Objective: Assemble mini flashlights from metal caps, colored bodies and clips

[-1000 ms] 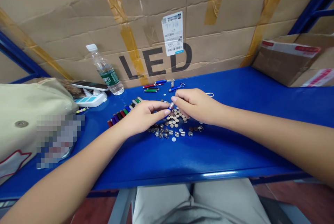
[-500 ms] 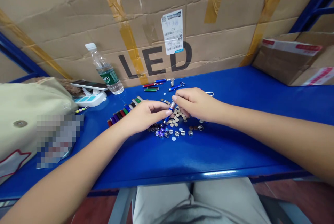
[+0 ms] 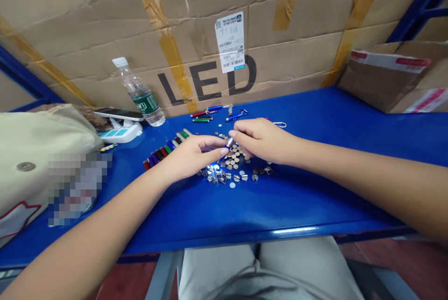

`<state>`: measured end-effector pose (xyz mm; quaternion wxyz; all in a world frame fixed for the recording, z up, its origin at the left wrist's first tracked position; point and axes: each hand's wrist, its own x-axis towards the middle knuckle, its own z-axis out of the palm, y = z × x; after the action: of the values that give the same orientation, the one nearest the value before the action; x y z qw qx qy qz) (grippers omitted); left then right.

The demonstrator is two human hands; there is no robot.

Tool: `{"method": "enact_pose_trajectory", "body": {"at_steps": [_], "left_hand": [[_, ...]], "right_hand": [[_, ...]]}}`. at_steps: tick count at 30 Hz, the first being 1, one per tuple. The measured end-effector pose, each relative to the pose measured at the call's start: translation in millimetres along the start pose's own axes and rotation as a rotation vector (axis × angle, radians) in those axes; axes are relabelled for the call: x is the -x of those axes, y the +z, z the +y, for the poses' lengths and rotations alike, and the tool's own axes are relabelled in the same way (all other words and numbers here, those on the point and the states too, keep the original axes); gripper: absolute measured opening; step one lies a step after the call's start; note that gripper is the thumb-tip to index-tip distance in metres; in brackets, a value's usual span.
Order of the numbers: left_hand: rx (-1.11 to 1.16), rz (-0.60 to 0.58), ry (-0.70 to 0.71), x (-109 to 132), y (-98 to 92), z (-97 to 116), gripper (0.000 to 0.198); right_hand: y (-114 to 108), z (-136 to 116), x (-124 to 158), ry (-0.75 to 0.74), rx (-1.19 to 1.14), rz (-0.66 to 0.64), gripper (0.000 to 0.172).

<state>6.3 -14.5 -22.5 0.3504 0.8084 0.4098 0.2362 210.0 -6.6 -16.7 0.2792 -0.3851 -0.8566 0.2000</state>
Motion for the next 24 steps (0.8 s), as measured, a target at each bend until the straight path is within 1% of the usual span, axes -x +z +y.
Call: {"method": "enact_pose_trajectory", "body": {"at_steps": [5,14,21,24], "left_hand": [[-0.118,0.023,0.04,1.5,-1.0,1.0,0.038],[-0.22,0.092,0.04,0.2,-0.8,-1.4,0.035],[-0.24,0.081,0.076,1.1,-0.5,-3.2,0.034],[-0.247,0.086,0.088,2.0,-0.3,-3.2,0.034]], "right_hand": [[0.6,2.4,-0.2,-0.021,0.045,0.013,0.034],[2.6,7.4,-1.1,-0.051,0.128,0.017,0.03],[1.8,6.3,-0.6,-0.005,0.148,0.002,0.027],[1.8,5.8,-0.4,-0.007,0.147,0.01,0.027]]}}
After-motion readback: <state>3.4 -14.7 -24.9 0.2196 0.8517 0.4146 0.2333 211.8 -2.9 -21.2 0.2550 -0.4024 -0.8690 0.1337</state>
